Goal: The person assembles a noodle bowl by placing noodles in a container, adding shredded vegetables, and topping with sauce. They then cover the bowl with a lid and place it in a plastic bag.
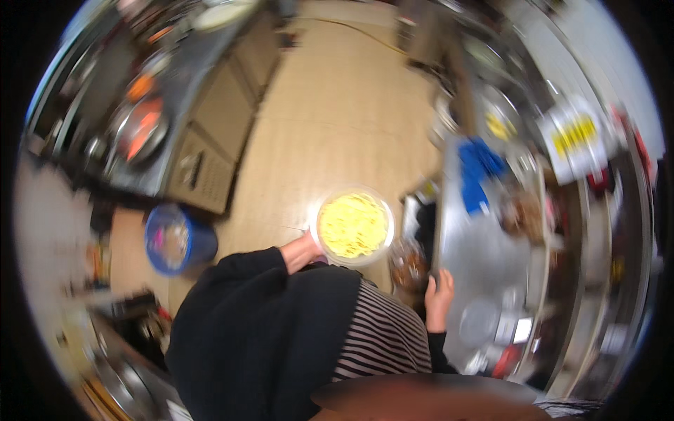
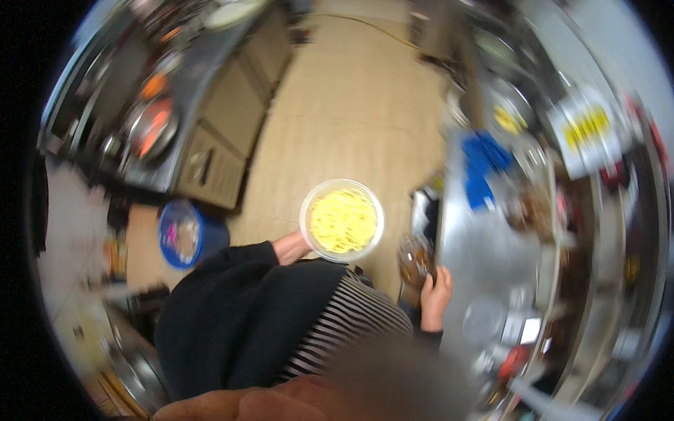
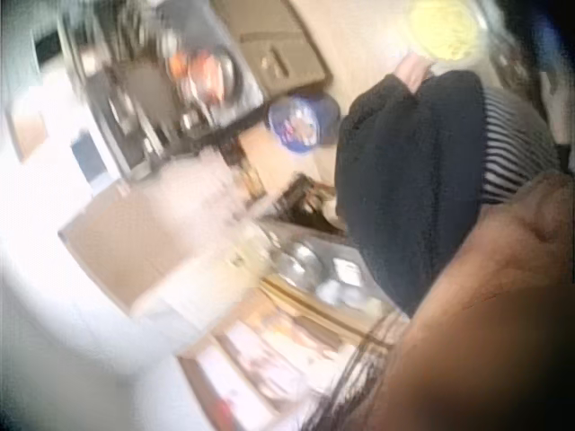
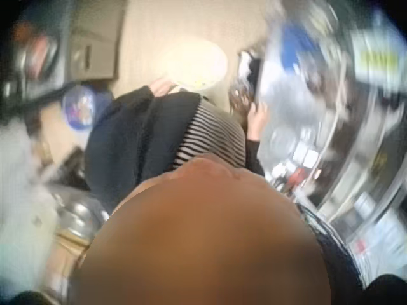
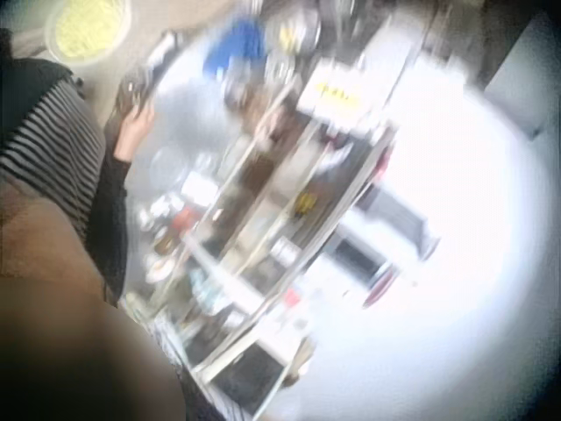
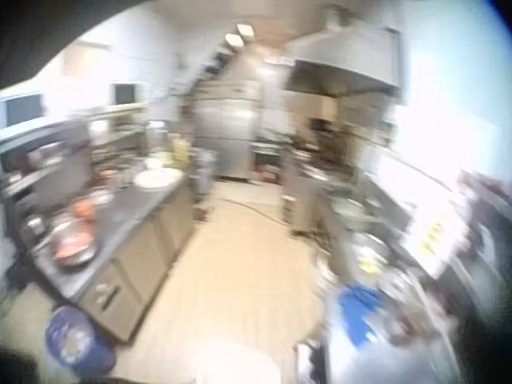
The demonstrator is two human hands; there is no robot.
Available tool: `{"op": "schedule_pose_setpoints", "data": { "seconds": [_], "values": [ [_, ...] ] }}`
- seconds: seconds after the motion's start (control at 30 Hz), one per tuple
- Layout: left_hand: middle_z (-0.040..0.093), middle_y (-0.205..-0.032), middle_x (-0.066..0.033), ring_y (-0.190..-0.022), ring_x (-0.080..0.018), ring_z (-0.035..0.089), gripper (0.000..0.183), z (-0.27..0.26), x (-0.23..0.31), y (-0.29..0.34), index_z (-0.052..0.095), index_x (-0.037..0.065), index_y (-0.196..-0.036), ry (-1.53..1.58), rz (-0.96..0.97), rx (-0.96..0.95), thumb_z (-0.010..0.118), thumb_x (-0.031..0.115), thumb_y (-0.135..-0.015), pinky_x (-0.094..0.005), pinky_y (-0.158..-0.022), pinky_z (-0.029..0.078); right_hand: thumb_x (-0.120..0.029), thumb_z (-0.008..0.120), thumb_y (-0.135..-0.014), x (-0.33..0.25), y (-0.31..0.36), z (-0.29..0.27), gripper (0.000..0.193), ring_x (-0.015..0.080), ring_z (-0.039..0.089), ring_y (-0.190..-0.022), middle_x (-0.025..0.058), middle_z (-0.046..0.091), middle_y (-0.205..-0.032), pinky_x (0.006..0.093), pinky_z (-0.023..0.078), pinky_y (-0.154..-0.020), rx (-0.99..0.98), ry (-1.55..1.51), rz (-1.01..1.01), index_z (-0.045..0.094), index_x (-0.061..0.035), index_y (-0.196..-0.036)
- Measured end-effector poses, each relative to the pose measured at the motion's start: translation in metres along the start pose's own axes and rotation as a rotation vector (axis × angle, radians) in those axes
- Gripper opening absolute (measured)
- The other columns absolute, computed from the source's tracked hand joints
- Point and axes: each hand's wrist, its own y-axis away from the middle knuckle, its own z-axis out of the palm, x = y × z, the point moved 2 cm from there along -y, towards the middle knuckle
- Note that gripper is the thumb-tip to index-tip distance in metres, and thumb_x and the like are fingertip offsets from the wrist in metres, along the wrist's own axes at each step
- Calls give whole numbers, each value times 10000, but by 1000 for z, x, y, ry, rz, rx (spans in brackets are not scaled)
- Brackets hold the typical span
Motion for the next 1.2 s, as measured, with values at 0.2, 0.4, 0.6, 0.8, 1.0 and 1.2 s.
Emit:
{"op": "schedule_pose_setpoints", "data": {
  "seconds": [0.2,0.4,0.6,0.8,1.0,1.2],
  "values": [
    [593,-1204,-117,-1040,-246,601,491,-7,26,-37,569,50,-1199,123,197,-30,447,437,-922,-398,-924,475,-180,467,-961,-32,-106,64,390,199,604,-933,153,586,-1145,285,475,-836,-537,-905,294,421,27,-1289],
    [592,-1206,-121,-1033,-242,606,496,-16,70,-51,571,48,-1198,191,301,15,446,440,-920,-396,-930,471,-286,324,-1005,-134,-167,93,498,249,603,-959,188,484,-1248,341,521,-812,-1098,-1167,175,193,3,-1388],
    [582,-1226,-106,-1051,-219,597,537,-38,159,-67,560,48,-1212,126,488,135,430,481,-922,-379,-931,467,-116,335,-950,-212,-267,174,360,230,628,-898,162,555,-1164,312,546,-730,-1367,-1056,236,393,46,-1267],
    [628,-1103,-110,-1003,-209,606,523,-49,258,-43,566,39,-1165,-12,817,477,388,478,-945,-362,-881,494,-58,317,-918,-296,-368,253,356,226,643,-818,174,589,-1102,307,554,-677,-1525,-1059,170,403,56,-1243],
    [648,-854,-70,-717,-132,625,210,-93,320,44,590,23,-1005,-238,1092,1112,502,202,-939,-260,-649,533,-47,322,-863,-371,-432,355,408,230,661,-774,192,604,-1085,285,576,-572,-1553,-953,23,421,72,-1240],
    [636,-859,-71,-754,-159,605,192,-137,360,185,595,10,-981,-439,1496,1931,617,157,-860,-277,-687,492,-78,311,-892,-467,-461,439,383,244,674,-723,213,628,-1004,282,577,-567,-1613,-859,2,430,76,-1222]
  ]
}}
